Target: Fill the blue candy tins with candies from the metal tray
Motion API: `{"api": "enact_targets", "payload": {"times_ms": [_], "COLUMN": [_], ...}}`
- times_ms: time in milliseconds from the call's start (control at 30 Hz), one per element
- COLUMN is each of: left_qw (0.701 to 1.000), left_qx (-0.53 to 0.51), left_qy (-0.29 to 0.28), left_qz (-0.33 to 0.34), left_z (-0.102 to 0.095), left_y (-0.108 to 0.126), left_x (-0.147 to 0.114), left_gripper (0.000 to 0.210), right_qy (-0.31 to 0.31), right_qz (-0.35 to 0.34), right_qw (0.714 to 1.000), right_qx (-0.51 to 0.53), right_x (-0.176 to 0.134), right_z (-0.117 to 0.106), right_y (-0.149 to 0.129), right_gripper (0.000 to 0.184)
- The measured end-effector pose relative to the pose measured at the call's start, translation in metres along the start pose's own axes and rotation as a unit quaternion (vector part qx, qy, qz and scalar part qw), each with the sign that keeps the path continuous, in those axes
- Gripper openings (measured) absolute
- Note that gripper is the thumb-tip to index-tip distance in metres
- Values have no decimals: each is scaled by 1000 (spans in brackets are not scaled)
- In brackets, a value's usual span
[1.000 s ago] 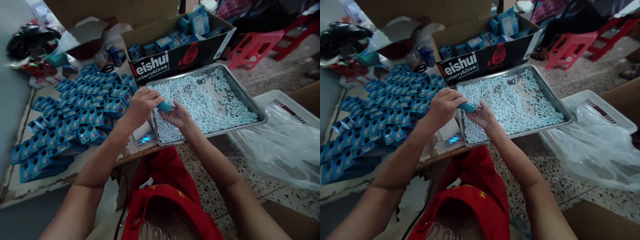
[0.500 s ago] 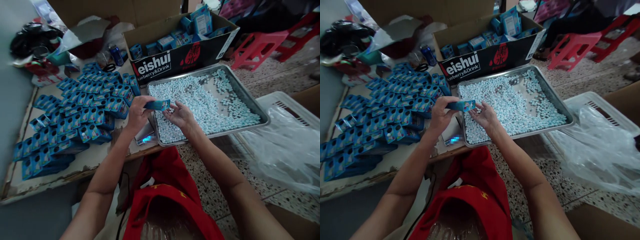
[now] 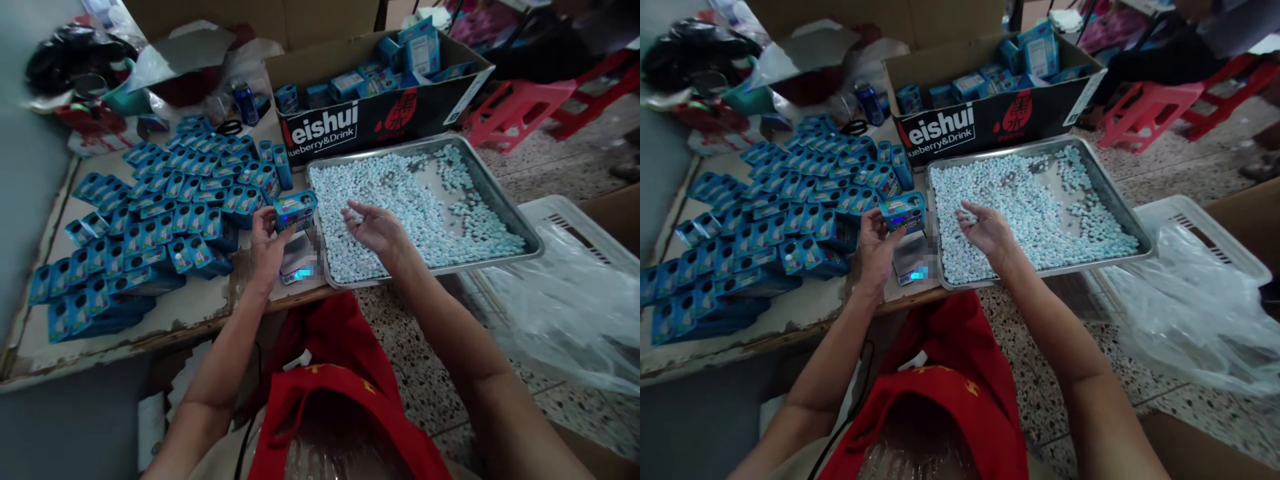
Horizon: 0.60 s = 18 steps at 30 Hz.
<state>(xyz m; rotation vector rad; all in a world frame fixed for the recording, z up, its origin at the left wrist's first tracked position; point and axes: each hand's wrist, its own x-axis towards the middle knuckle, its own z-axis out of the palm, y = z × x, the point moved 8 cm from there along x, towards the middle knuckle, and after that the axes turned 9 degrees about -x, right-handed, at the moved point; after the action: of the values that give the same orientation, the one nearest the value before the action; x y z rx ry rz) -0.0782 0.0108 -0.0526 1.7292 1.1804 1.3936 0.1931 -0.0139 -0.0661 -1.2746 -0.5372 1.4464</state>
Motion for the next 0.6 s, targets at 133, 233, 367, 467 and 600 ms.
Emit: {"api": "enact_targets", "payload": {"times_ms": [133,233,367,467,600], "left_qw": [998,998,990,983,982], "left_qx": [-22,23,119,144,110], "left_qy": [-28,-35,-73,-110,-138], "left_qz": [-49,-45,-17,-37,-64], "left_z": [-17,-30,-32,-25,-25], "left_y": [-18,-20,-15,-20,-30], "left_x": [-26,-45,-73,-86,-82], "left_gripper": [47,70,139,152,153], "right_qy": [27,24,-31,-12,41], "right_qz": [-142,-257,-252,-266,-278], "right_qw": [955,837,802,771,657], "right_qx": [-260,-483,-540,-578,-699], "right_x": [-5,-23,-38,-38,-25], "right_z": [-22,-12,6,5,-19], "right_y": [-39,-55,-35,-27,-29], "right_gripper": [13,10,20,23,37]}}
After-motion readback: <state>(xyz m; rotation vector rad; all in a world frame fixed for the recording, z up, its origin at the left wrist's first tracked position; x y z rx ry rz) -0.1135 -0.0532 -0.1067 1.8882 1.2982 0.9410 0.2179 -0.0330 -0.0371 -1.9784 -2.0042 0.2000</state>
